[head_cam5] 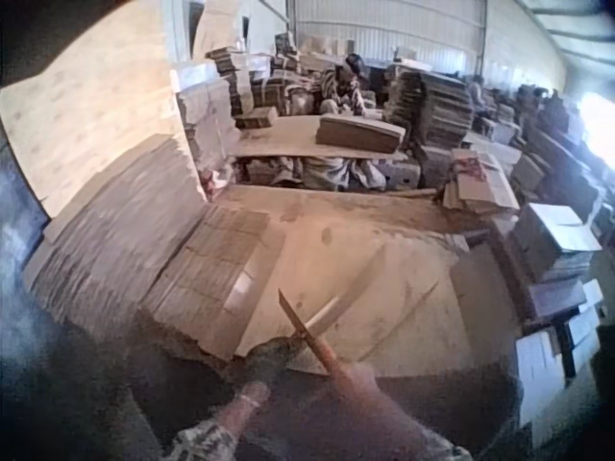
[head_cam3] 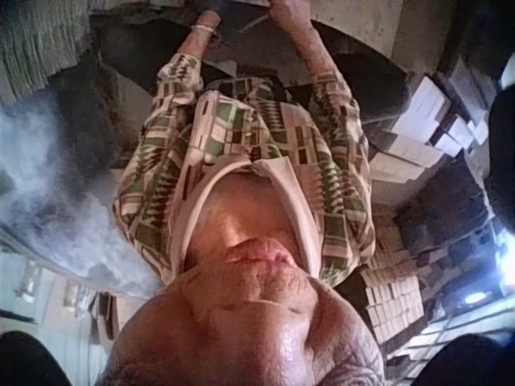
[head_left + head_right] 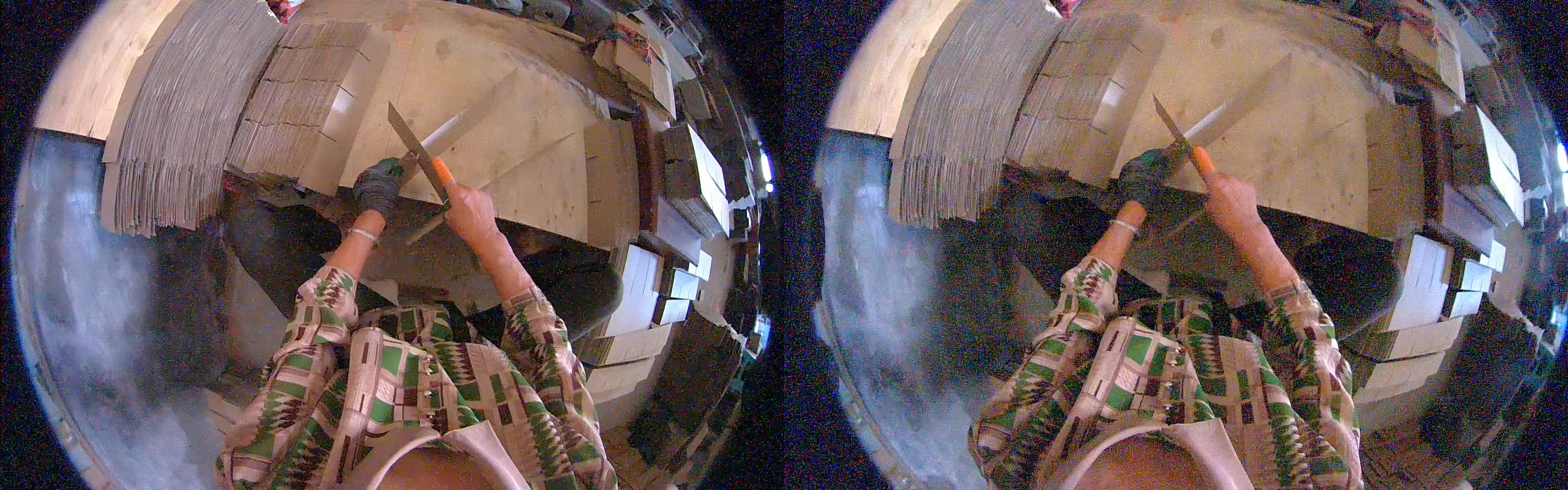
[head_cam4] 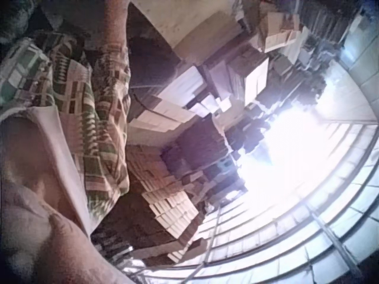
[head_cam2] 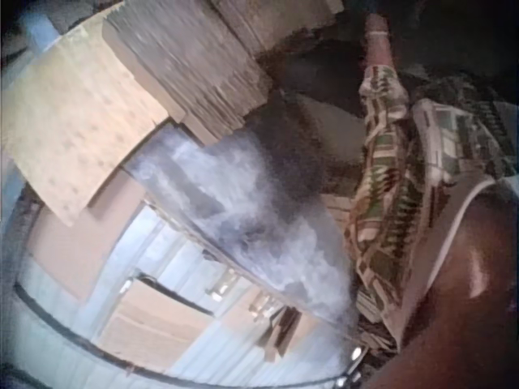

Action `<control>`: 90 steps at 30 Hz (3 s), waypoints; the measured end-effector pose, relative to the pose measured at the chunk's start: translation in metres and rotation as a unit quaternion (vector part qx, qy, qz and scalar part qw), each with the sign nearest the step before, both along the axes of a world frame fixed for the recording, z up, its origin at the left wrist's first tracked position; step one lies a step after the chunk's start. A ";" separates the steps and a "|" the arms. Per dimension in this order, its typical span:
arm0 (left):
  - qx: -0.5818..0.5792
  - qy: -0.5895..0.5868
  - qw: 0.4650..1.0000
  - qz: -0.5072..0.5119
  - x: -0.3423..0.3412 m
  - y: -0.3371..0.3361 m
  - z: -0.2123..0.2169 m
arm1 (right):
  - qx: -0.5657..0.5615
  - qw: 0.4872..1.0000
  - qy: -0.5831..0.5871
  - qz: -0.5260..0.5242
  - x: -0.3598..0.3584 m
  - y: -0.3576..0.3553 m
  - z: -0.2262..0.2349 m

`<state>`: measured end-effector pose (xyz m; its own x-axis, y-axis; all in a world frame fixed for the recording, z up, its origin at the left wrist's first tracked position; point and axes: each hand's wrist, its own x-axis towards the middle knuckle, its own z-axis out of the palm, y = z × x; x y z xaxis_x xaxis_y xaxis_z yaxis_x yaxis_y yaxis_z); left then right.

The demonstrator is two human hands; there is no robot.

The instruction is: The person sits on the floor and uses a knife to cut large sheets of cardboard into smaller rectangular pieces. They repeatedly pick up sheets, cut them, and stack the resulting pieces on the table.

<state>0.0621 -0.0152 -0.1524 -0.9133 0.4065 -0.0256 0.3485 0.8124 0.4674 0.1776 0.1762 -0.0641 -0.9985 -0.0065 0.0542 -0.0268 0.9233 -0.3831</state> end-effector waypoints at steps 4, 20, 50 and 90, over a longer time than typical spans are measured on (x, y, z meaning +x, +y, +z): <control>-0.013 0.008 1.000 -0.017 0.003 0.001 0.009 | 0.021 0.997 -0.068 -0.013 -0.003 -0.008 0.020; -0.036 0.187 0.979 -0.077 -0.021 0.073 0.078 | 0.150 0.986 -0.018 -0.074 0.022 0.081 0.007; -0.092 0.019 0.974 -0.207 0.000 0.165 0.068 | 0.086 0.848 0.126 -0.508 0.092 0.294 0.053; -0.099 -0.058 0.993 -0.014 -0.066 0.137 0.081 | -0.002 0.988 -0.028 -0.151 -0.025 0.103 0.030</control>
<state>-0.0040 0.1213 -0.0718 -0.8881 0.4084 -0.2109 0.3256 0.8829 0.3384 0.1522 0.2794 -0.0344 -0.9562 0.2926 -0.0025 0.2715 0.8841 -0.3804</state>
